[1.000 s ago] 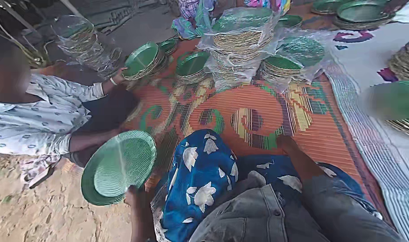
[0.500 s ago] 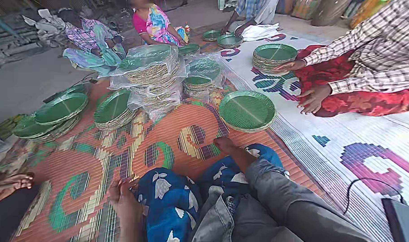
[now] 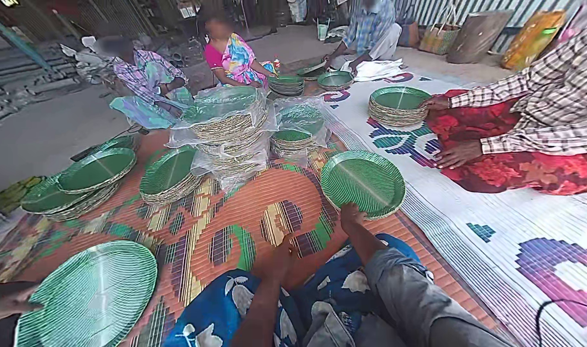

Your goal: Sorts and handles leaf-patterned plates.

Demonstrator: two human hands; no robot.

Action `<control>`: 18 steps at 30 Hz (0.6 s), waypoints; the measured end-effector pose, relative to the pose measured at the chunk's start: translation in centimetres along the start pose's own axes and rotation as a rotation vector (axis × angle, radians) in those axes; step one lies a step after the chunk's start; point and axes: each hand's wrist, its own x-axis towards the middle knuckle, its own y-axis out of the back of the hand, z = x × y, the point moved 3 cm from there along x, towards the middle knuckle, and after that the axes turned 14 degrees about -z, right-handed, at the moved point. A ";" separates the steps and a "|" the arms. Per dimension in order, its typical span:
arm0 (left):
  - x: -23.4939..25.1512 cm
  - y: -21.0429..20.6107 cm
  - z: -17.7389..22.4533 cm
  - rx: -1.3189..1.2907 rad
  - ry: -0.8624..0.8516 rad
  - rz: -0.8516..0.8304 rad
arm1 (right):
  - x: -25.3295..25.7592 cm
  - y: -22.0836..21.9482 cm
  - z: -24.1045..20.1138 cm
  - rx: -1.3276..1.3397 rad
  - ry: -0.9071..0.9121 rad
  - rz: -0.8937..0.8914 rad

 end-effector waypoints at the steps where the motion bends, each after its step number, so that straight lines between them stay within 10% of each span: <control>1: 0.6 0.1 -0.6 0.075 0.033 -0.060 | 0.4 0.0 -0.2 -0.023 -0.003 0.003; 18: 2.2 0.6 -1.1 0.154 -0.010 -0.188 | -5.2 -0.2 3.2 -0.522 -0.032 -0.357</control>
